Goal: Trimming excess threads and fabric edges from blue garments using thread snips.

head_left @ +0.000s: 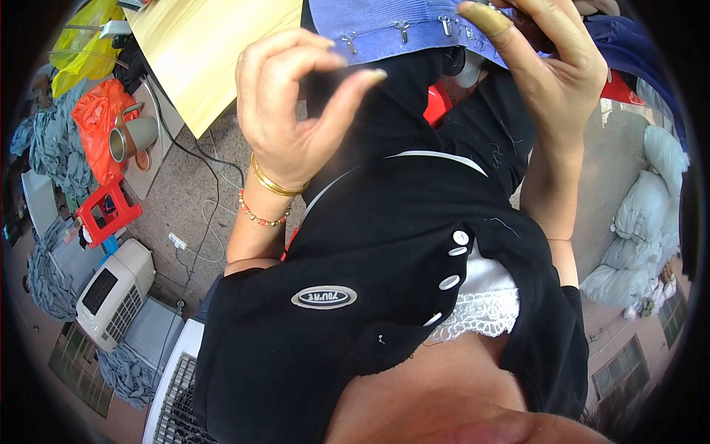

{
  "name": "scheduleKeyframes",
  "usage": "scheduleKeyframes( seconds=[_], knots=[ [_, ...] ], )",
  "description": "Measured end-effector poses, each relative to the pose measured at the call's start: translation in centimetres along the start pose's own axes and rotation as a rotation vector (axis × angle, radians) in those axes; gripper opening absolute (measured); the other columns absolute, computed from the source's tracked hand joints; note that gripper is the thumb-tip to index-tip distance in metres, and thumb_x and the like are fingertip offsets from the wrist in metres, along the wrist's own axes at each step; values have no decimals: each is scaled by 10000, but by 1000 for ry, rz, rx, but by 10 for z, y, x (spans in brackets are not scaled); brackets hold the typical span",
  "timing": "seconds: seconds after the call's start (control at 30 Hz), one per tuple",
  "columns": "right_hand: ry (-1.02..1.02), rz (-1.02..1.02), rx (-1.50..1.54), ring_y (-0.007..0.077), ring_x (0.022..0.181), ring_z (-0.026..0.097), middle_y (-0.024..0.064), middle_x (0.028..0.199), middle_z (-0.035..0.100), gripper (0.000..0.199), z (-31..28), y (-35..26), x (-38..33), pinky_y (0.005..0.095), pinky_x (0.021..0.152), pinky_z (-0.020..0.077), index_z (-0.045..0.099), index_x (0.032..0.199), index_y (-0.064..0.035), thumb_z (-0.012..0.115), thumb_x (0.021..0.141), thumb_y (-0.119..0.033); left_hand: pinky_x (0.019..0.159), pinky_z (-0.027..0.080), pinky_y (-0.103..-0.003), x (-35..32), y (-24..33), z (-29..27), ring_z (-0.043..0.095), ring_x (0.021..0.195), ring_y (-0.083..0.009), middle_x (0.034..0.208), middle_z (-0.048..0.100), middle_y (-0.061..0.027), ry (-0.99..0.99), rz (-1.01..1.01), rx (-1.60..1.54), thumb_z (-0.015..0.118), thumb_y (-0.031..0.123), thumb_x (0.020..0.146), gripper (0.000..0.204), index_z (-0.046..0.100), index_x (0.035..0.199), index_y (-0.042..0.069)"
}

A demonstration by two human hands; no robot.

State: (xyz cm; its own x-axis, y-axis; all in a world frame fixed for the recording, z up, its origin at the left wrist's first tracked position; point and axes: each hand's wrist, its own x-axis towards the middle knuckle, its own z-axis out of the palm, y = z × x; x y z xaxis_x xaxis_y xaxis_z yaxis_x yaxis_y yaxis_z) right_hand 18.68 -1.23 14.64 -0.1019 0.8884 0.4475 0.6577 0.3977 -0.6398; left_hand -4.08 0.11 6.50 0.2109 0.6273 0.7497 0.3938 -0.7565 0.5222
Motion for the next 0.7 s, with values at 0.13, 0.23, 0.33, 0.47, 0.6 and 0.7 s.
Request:
scheduleKeyframes(
  seconds=[0.13,0.23,0.33,0.47,0.6,0.7],
  knots=[
    [-4,68,44,95,691,519,31,821,593,362,1,4,-7,223,593,387,746,1103,6,835,753,-15,749,479,-303,4,-8,11,591,899,-206,958,650,-49,-4,56,147,871,98,720,346,742,1040,81],
    [-2,65,71,105,689,527,34,807,594,351,3,10,-11,237,597,394,747,1099,0,834,759,-24,735,469,-296,2,-10,20,569,868,-179,959,651,-14,23,16,159,865,90,720,300,774,1005,107],
    [-24,91,105,112,685,530,33,799,593,346,3,11,-13,247,603,403,749,1097,-7,833,762,-28,754,473,-297,-1,-13,21,585,875,-184,971,670,-20,39,78,217,856,75,729,269,771,982,102],
    [-33,82,135,117,688,534,34,800,602,358,8,16,-17,250,611,409,750,1104,-15,837,757,-27,777,479,-299,1,-22,20,606,889,-189,988,692,-26,43,223,282,841,62,745,229,755,956,89],
    [-45,53,221,130,697,546,42,810,616,381,8,18,-21,257,616,418,747,1122,-24,841,753,-25,815,481,-309,2,-22,20,620,902,-198,1003,704,-32,35,197,228,823,69,777,202,721,951,79],
    [-50,-15,178,155,701,559,57,812,617,395,10,23,-22,264,617,425,743,1134,-29,842,751,-25,820,483,-317,3,-17,18,620,901,-207,999,701,-36,22,155,189,807,70,797,184,711,954,78]
  ],
)
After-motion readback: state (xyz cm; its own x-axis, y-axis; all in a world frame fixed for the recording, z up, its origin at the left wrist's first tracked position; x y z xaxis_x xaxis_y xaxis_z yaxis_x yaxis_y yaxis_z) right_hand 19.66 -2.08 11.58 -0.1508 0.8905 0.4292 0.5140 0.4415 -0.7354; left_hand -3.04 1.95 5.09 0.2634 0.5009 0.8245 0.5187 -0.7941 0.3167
